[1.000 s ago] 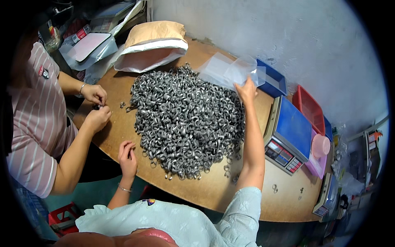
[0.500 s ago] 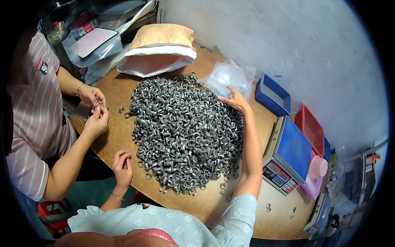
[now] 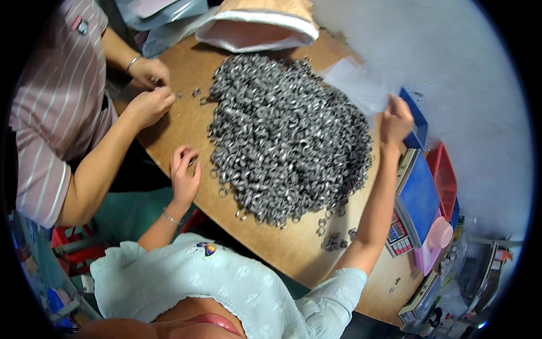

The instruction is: The person takes a clear plastic bag, spreads it open, and begins filling it by hand with metal rings from a large pile on a wooden table. The person picks up small clusters of the rings and drops them into the bag.

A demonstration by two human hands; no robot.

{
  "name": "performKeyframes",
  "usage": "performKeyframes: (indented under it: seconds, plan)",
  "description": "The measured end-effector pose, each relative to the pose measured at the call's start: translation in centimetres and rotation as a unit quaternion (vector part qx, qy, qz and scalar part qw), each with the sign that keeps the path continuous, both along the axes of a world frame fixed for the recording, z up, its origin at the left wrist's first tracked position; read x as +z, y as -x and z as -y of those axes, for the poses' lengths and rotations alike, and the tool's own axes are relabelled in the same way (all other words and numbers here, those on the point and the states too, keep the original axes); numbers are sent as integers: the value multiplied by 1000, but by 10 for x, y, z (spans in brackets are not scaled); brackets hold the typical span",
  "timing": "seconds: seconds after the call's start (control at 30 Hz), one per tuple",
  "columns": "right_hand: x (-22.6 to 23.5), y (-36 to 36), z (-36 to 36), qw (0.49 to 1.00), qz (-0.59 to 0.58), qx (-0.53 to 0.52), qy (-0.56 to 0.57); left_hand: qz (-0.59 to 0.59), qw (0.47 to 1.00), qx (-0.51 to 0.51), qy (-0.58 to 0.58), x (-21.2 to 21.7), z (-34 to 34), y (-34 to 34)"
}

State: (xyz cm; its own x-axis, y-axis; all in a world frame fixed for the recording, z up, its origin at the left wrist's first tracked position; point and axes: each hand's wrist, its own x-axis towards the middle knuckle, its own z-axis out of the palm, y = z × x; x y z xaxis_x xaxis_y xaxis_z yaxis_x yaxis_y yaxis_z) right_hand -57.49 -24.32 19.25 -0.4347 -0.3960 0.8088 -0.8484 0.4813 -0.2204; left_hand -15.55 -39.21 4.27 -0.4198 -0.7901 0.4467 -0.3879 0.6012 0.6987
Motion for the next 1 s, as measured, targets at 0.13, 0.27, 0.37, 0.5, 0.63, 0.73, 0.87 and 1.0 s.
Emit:
performKeyframes:
  seconds: [0.13,0.27,0.37,0.5,0.63,0.73,0.87,1.0]
  plan:
    - [25,-90,-36,984,-175,-9,-19,56,998,25,7,8,1,-7]
    - [-11,-151,-94,991,-107,12,-74,82,997,9,12,8,4,-19]
    - [-51,-178,-127,991,93,-26,-94,38,998,-46,26,2,9,-17]
    - [-78,-203,-154,978,203,-35,-13,-40,997,-64,36,-3,11,-22]
    - [-103,-197,-182,940,329,-38,-84,-131,978,-72,-145,2,-2,-24]
    - [-108,-201,-194,915,384,-58,-114,-292,817,-188,-460,6,-13,-28]
    - [-88,-231,-192,850,518,-63,-66,-344,634,-269,-638,14,-41,-36]
    - [-105,-241,-208,838,537,-85,44,-331,678,-282,-593,20,-52,-35]
